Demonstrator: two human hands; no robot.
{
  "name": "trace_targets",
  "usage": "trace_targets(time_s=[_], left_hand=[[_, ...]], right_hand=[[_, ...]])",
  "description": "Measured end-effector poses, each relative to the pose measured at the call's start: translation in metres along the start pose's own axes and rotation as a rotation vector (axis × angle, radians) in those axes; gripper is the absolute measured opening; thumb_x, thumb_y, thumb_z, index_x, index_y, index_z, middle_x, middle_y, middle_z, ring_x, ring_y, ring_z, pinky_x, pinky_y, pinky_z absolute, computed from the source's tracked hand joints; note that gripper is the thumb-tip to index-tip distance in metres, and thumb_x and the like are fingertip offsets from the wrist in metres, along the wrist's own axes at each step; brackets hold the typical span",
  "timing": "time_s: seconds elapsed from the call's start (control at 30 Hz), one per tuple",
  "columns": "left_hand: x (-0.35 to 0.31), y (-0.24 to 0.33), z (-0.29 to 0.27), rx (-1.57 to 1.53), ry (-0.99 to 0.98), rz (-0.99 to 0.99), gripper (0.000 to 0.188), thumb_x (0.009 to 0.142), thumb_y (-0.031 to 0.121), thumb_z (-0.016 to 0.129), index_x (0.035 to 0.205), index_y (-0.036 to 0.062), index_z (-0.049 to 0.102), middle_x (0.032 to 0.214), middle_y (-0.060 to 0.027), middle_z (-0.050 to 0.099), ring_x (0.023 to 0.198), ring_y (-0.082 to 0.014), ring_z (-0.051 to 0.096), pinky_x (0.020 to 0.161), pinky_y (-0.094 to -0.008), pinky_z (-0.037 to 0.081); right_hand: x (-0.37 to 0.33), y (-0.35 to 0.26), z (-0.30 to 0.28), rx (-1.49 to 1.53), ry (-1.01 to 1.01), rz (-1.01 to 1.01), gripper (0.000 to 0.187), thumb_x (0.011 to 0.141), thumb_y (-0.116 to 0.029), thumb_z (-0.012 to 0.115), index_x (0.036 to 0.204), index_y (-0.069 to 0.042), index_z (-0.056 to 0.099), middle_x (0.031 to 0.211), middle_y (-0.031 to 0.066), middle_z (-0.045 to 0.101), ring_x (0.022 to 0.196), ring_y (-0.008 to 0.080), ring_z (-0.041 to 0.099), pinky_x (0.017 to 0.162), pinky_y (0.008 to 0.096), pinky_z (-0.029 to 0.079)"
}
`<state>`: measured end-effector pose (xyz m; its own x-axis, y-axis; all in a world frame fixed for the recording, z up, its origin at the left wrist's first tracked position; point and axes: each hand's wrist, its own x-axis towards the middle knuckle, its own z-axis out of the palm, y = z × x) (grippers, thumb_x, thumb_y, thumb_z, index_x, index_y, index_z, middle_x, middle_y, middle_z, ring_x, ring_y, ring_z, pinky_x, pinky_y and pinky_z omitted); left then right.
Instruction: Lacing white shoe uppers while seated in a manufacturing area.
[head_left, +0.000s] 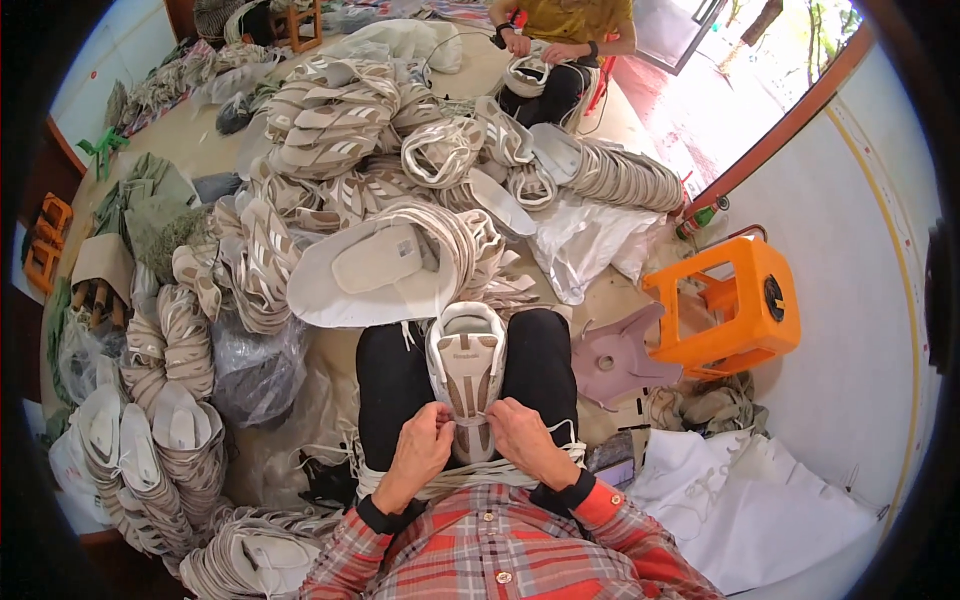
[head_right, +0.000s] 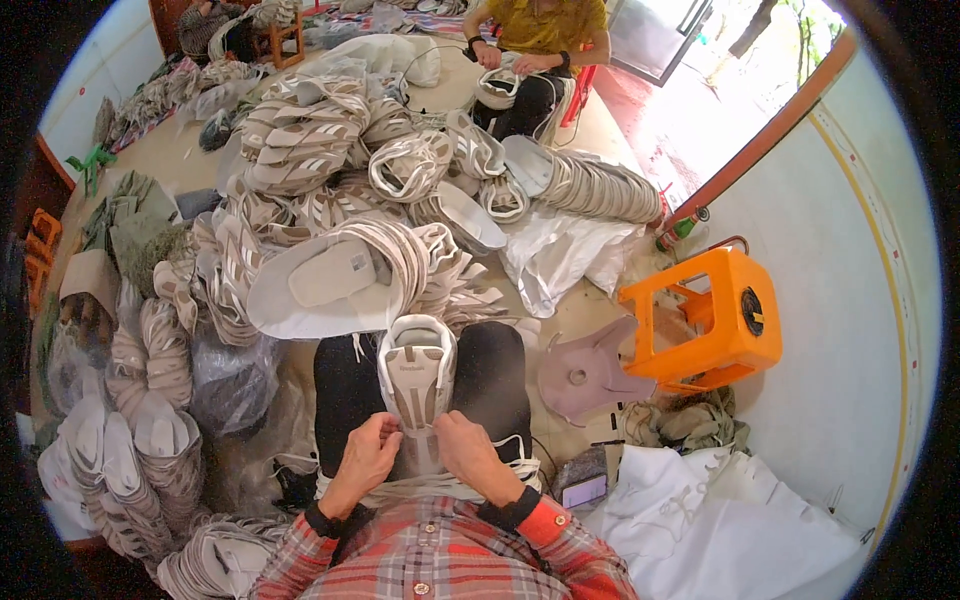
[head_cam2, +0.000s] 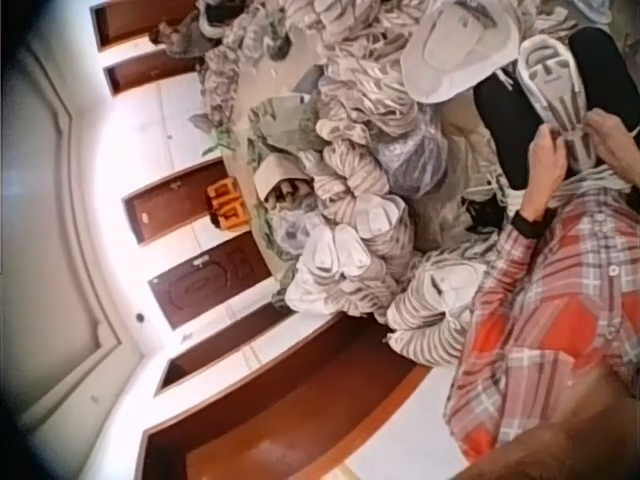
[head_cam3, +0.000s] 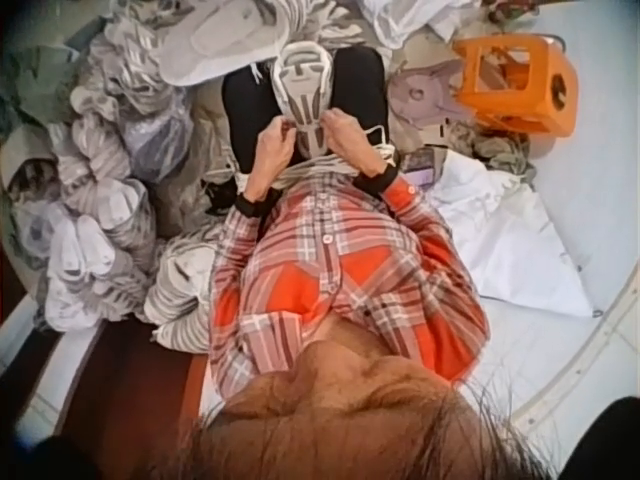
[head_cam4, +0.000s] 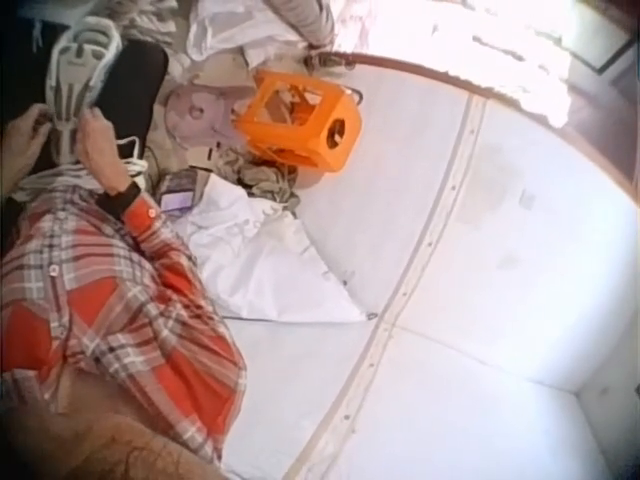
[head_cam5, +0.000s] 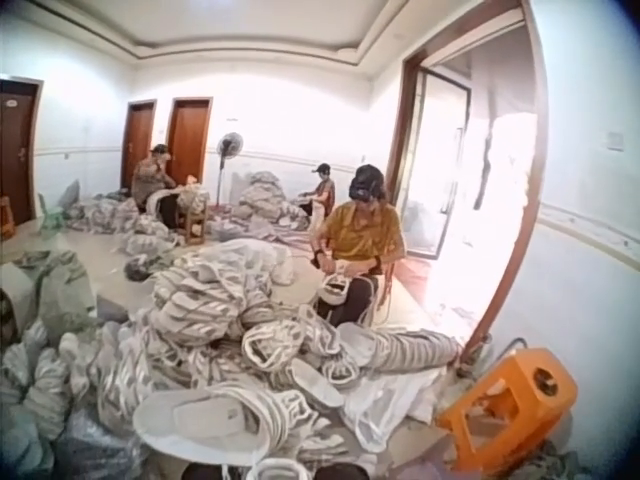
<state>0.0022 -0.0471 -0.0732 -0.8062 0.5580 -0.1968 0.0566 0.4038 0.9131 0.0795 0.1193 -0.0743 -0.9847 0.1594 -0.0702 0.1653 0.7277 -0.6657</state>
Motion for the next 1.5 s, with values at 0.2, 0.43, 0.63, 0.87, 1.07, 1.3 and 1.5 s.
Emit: trace_targets(time_s=[0.2,0.43,0.63,0.87,1.07,1.3,1.5], left_hand=[[0.002,-0.012,0.014,0.083,0.058,0.055,0.021,0.082,0.005,0.056,0.099,-0.0067,0.054,0.09,-0.0197,0.062,0.081,-0.0279,0.063,0.073,-0.0346,0.05],[0.002,-0.01,0.013,0.078,0.073,0.056,0.022,0.081,0.005,0.056,0.1,-0.0065,0.054,0.093,-0.0207,0.061,0.081,-0.0295,0.063,0.073,-0.0354,0.05],[-0.001,-0.006,0.01,0.039,0.063,0.029,0.023,0.081,0.004,0.056,0.101,-0.0065,0.054,0.092,-0.0209,0.061,0.081,-0.0296,0.063,0.073,-0.0354,0.05],[-0.001,-0.004,0.008,0.026,0.036,0.037,0.024,0.081,0.005,0.055,0.102,-0.0065,0.053,0.094,-0.021,0.06,0.083,-0.029,0.062,0.074,-0.0351,0.05],[-0.001,-0.001,0.007,0.008,0.033,0.02,0.025,0.081,0.005,0.056,0.103,-0.0065,0.053,0.094,-0.0205,0.06,0.083,-0.029,0.062,0.074,-0.0352,0.05],[-0.001,-0.003,0.007,0.04,0.031,0.037,0.026,0.08,0.004,0.057,0.104,-0.006,0.053,0.094,-0.0199,0.06,0.083,-0.0287,0.062,0.074,-0.0352,0.05],[-0.003,0.0,0.006,0.012,0.022,0.021,0.027,0.079,0.003,0.058,0.104,-0.0049,0.053,0.094,-0.0192,0.059,0.083,-0.0285,0.062,0.074,-0.0348,0.049]], right_hand=[[0.001,0.001,-0.001,0.034,0.049,-0.002,0.006,0.082,-0.004,0.052,0.083,0.001,0.056,0.077,0.0182,0.056,0.071,0.0364,0.058,0.063,0.0411,0.048],[0.002,-0.004,0.001,0.049,0.06,0.015,0.006,0.081,-0.004,0.054,0.082,0.001,0.057,0.076,0.0186,0.057,0.07,0.0364,0.058,0.062,0.041,0.048],[0.0,-0.006,0.004,0.038,0.107,0.042,0.006,0.079,-0.003,0.055,0.08,0.002,0.058,0.074,0.0189,0.059,0.068,0.0359,0.059,0.061,0.0398,0.048],[-0.001,-0.004,0.004,0.114,0.153,0.075,0.006,0.078,-0.002,0.056,0.08,0.003,0.059,0.073,0.0178,0.06,0.068,0.0342,0.059,0.061,0.0382,0.048],[0.003,-0.003,0.003,0.114,0.141,0.01,0.008,0.078,-0.006,0.053,0.076,0.001,0.053,0.073,0.0201,0.056,0.069,0.0401,0.056,0.062,0.0456,0.047],[0.007,-0.004,0.004,-0.009,0.019,-0.047,0.005,0.078,-0.002,0.056,0.08,0.001,0.059,0.076,0.0172,0.057,0.07,0.0355,0.059,0.063,0.0403,0.048],[0.016,-0.008,-0.003,0.061,-0.044,-0.031,0.013,0.071,-0.002,0.055,0.084,-0.003,0.06,0.077,0.0154,0.055,0.073,0.0368,0.057,0.066,0.0434,0.048]])
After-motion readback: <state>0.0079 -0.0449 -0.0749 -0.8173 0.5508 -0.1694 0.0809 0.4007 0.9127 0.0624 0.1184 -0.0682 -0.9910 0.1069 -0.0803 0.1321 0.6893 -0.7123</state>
